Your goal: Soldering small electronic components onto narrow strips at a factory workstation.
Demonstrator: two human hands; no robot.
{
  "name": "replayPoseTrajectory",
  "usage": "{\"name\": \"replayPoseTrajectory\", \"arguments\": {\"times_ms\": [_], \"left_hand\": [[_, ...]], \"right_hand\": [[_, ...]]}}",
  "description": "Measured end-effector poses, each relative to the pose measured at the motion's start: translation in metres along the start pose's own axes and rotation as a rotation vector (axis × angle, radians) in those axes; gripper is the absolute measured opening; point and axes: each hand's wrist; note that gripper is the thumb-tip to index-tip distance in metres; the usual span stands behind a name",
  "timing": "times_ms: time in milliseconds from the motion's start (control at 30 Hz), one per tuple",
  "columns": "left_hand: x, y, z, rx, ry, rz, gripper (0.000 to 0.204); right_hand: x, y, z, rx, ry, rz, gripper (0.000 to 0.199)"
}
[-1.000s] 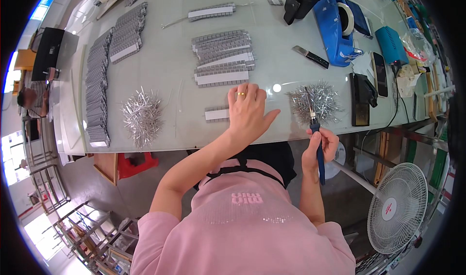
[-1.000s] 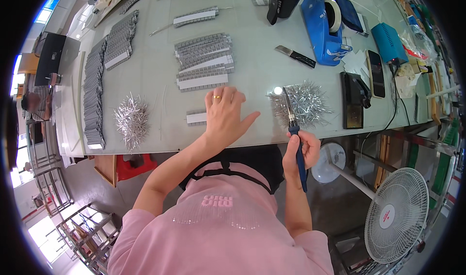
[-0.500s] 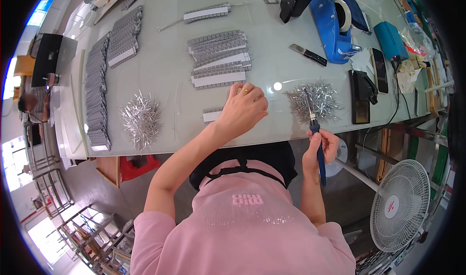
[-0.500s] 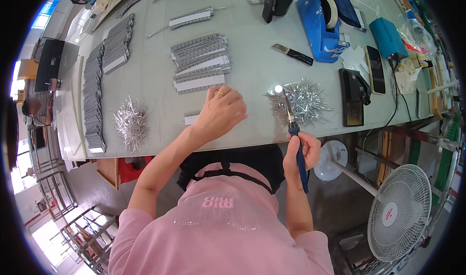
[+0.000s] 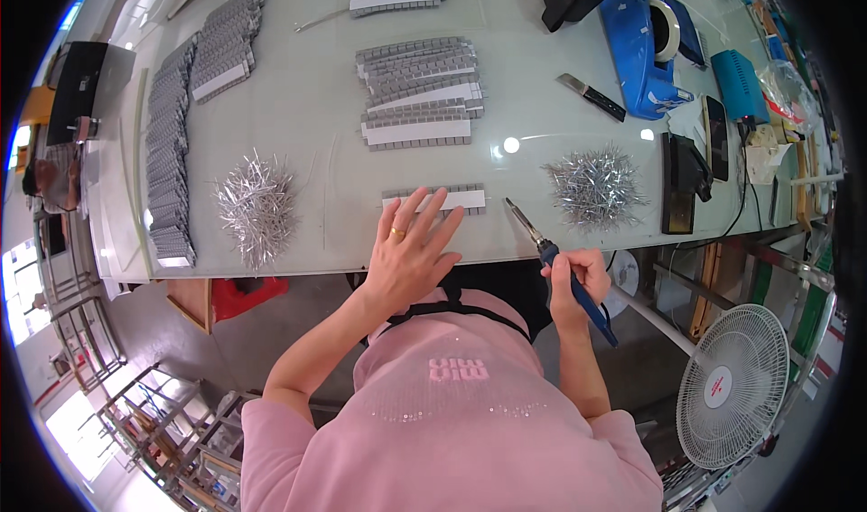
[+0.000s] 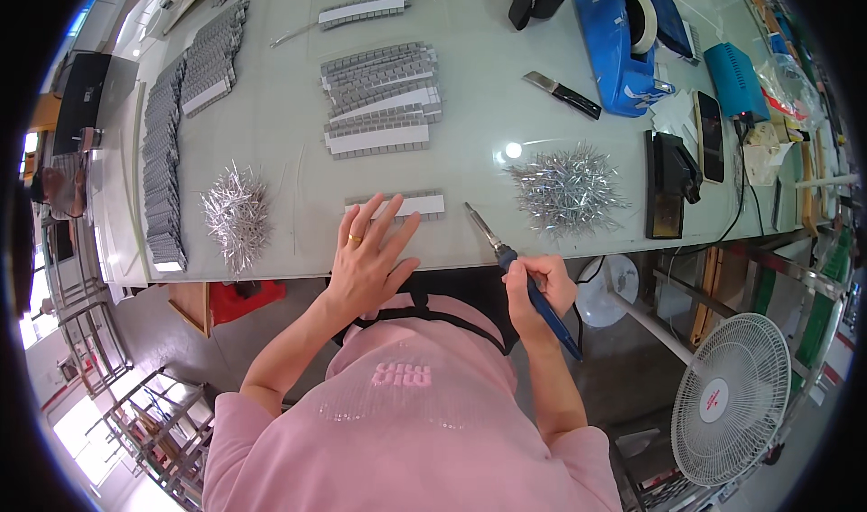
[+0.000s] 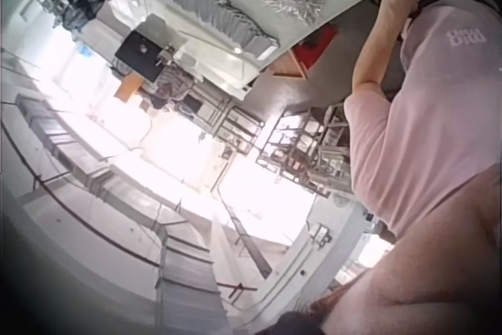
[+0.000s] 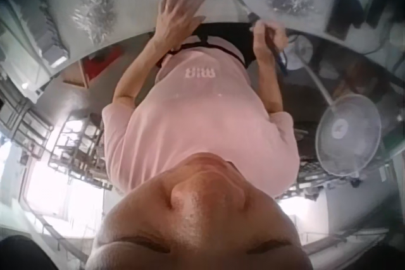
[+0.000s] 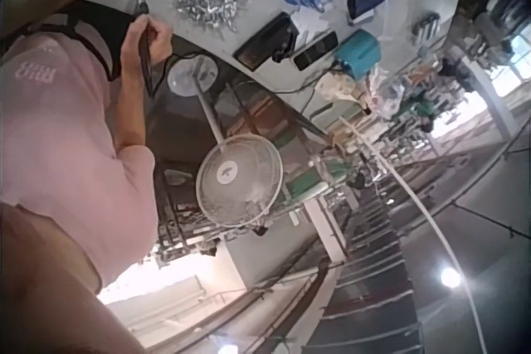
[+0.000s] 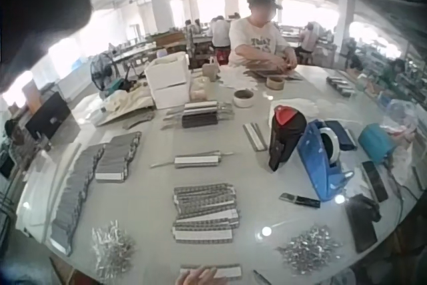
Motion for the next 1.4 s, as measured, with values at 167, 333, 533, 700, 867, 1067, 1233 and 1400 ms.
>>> {"name": "replayPoseTrajectory", "arguments": {"times_ms": [167,333,533,700,867,1067,1233,1400], "left_hand": [[0.005,0.002,-0.004,0.026,0.002,0.011,0.054],[0.008,0.002,-0.005,0.042,0.021,0.011,0.054],[0.009,-0.004,-0.003,0.064,0.044,-0.005,0.055],[0.011,-0.008,-0.001,0.086,0.064,-0.037,0.056],[0.011,-0.009,-0.003,0.090,0.061,-0.051,0.057],[0.012,-0.013,-0.004,0.098,0.066,-0.067,0.058],[0.012,-0.012,-0.001,0.093,0.063,-0.063,0.058],[0.010,-0.003,0.004,0.018,0.039,-0.016,0.057]], "right_hand": [[-0.001,-0.002,-0.002,0.013,0.016,-0.009,0.012],[0.000,-0.008,-0.002,0.035,-0.001,-0.009,0.014],[-0.001,-0.021,0.006,0.071,-0.109,-0.106,0.010],[-0.004,-0.033,0.011,0.119,-0.167,-0.154,0.009],[-0.006,-0.046,0.018,0.188,-0.149,-0.182,0.010],[0.000,-0.056,0.021,0.249,0.120,0.079,0.012],[0.022,-0.060,0.012,0.319,0.244,0.360,0.013],[0.012,-0.055,0.017,0.262,0.303,0.400,0.013]]}}
Point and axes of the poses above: each hand's wrist, its own y-axis away from the middle knuckle, its own z-axis out of the back of the hand, x = y × z, and after that the axes turned 5 degrees about -x, right-handed
